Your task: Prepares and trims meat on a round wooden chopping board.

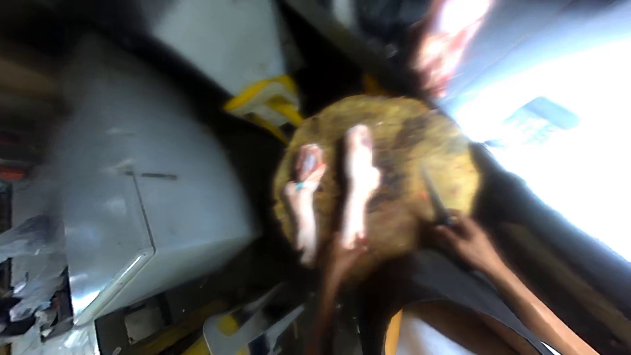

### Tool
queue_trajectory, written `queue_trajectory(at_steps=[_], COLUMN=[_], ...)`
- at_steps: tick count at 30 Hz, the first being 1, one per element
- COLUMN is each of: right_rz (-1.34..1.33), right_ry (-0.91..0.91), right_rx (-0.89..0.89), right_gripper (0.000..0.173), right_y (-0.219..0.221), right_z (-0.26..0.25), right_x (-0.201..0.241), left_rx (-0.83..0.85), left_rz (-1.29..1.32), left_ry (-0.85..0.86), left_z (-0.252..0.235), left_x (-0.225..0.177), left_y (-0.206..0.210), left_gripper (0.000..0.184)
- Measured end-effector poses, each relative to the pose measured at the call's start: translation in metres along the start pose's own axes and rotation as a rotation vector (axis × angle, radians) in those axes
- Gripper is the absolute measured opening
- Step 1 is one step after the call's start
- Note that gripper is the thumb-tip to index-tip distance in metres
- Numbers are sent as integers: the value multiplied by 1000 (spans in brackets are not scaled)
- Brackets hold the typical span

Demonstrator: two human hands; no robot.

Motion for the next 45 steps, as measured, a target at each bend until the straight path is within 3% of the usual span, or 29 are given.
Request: queue_trajectory(at_steps=[5, 10, 17, 22, 27, 33, 37, 42, 45], right_rz=[265, 517, 604, 605, 572, 553, 568, 517, 522], right_ry=[-205, -389, -130, -323, -119, -381, -210, -436, -382], right_rx=[208, 283, 183, 294, 173, 142, 21, 155, 123], right_gripper=[47, 46, 48, 47, 48, 46, 48, 48, 47], right_y=[40, 60, 26, 46, 29, 39, 6, 19, 11], right_z=[9, 21, -2, 11, -30, -9, -39, -19, -32], right_x=[33, 55, 43, 62, 44, 79, 71, 104, 97], left_rx=[156, 176, 180, 203, 222, 497, 580, 601, 579], left_rz=[368, 558, 625, 670, 701, 952, 1014, 986, 992], left_ry=[19, 152, 142, 170, 158, 180, 256, 348, 348], left_z=[-11, 4, 10, 10, 15, 38, 57, 68, 74], left_x=[-3, -23, -24, -26, -28, -38, -43, -40, -36], left_y=[38, 50, 55, 56, 55, 56, 54, 47, 39], left_gripper=[49, 20, 33, 27, 31, 4, 9, 13, 13])
Point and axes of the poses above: each hand's wrist, its own z-axis away from the middle knuckle, its own y-axis out of the palm, x = y × z, the point moved 8 cm from there along -z, towards the middle knuckle, and after that the axes turned 11 degrees about -y, right-handed, at the moved point
